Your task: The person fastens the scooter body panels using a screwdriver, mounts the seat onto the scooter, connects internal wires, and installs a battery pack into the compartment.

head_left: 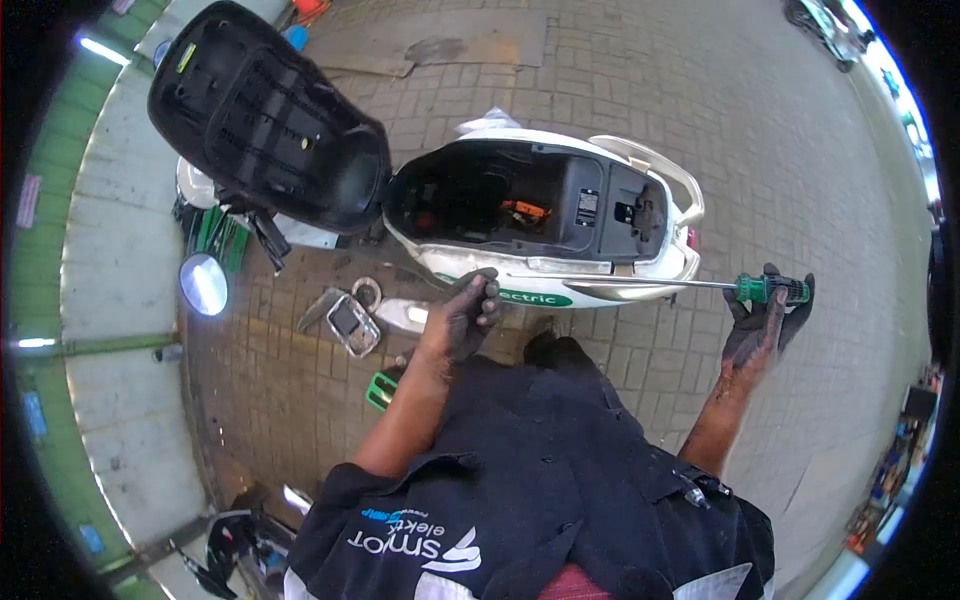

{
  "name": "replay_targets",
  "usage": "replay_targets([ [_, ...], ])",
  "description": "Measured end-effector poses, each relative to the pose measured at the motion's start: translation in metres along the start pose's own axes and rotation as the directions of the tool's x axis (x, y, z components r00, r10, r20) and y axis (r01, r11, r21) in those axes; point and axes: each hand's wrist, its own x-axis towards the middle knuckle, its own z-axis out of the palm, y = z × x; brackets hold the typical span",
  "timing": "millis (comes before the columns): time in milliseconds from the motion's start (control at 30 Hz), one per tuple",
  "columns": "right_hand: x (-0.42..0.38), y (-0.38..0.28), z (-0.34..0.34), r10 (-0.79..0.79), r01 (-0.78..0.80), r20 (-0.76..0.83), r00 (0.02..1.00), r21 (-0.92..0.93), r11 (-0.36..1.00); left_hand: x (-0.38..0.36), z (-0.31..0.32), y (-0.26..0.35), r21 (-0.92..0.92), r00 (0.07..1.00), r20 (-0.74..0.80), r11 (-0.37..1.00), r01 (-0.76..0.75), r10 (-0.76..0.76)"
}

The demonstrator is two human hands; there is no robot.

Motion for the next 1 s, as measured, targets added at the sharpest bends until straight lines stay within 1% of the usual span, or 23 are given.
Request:
replay_targets([
  [100, 0.026, 0.008, 0.014, 0.063, -0.063, 0.063, 0.996, -0.008, 0.998, 0.004, 0.013, 0.0, 0.122, 0.999, 0.004, 0.992, -0.046, 0.045],
  [133, 0.032, 0.01, 0.02, 0.078, -0.077, 0.077, 0.994, -0.011, 0.997, 0.005, 0.014, 0.001, 0.115, 0.998, -0.013, 0.992, -0.052, 0.054],
  [233, 0.042, 0.015, 0.036, 0.069, -0.069, 0.123, 0.99, -0.002, 0.998, 0.006, 0.016, 0.002, 0.005, 0.996, 0.015, 0.996, -0.091, 0.091],
  [333, 0.048, 0.019, 0.046, 0.074, -0.073, 0.172, 0.982, -0.013, 0.997, 0.011, 0.013, 0.007, 0.032, 0.992, 0.005, 0.991, -0.127, 0.127],
  [400, 0.051, 0.019, 0.052, 0.084, -0.085, 0.154, 0.984, -0.003, 0.996, 0.013, 0.018, 0.01, 0.035, 0.991, -0.02, 0.991, -0.13, 0.131],
  [467, 0.055, 0.021, 0.056, 0.082, -0.083, 0.171, 0.982, -0.002, 0.997, 0.019, 0.025, 0.014, 0.052, 0.99, -0.054, 0.99, -0.131, 0.134],
  [500, 0.056, 0.021, 0.059, 0.075, -0.077, 0.186, 0.98, 0.004, 0.997, 0.024, 0.024, 0.017, 0.049, 0.991, -0.051, 0.991, -0.125, 0.127],
  [567, 0.059, 0.022, 0.068, 0.076, -0.075, 0.169, 0.983, -0.011, 0.997, 0.037, 0.019, 0.023, 0.033, 0.998, 0.007, 0.997, -0.067, 0.067],
  [600, 0.06, 0.022, 0.073, 0.077, -0.075, 0.156, 0.985, -0.019, 0.997, 0.042, 0.017, 0.026, 0.032, 0.999, 0.012, 0.998, -0.051, 0.051],
  [667, 0.06, 0.022, 0.083, 0.076, -0.071, 0.129, 0.989, -0.039, 0.997, 0.053, 0.014, 0.033, 0.071, 0.998, 0.007, 0.995, -0.067, 0.067],
  [700, 0.061, 0.023, 0.087, 0.075, -0.07, 0.117, 0.99, -0.048, 0.996, 0.056, 0.017, 0.038, 0.069, 0.999, 0.013, 0.996, -0.052, 0.051],
  [733, 0.059, 0.024, 0.09, 0.07, -0.063, 0.106, 0.992, -0.061, 0.996, 0.058, 0.023, 0.045, 0.165, 0.997, -0.052, 0.985, -0.049, 0.059],
  [767, 0.058, 0.024, 0.094, 0.054, -0.049, 0.134, 0.99, -0.043, 0.998, 0.061, 0.025, 0.05, 0.26, 0.991, -0.115, 0.965, -0.04, 0.072],
  [800, 0.056, 0.024, 0.099, 0.039, -0.035, 0.162, 0.986, -0.025, 0.999, 0.067, 0.02, 0.055, 0.253, 0.992, -0.11, 0.967, -0.024, 0.053],
  [867, 0.048, 0.027, 0.11, 0.042, -0.032, 0.135, 0.99, -0.074, 0.997, 0.075, 0.006, 0.062, 0.437, 0.983, -0.12, 0.896, -0.073, 0.139],
  [933, 0.038, 0.033, 0.121, 0.047, -0.034, 0.108, 0.993, -0.117, 0.992, 0.079, -0.001, 0.075, 0.438, 0.984, -0.119, 0.896, -0.066, 0.131],
  [1000, 0.025, 0.046, 0.128, 0.126, -0.143, -0.084, 0.988, -0.234, 0.962, 0.083, -0.017, 0.09, 0.36, 0.996, -0.08, 0.933, -0.006, 0.037],
])
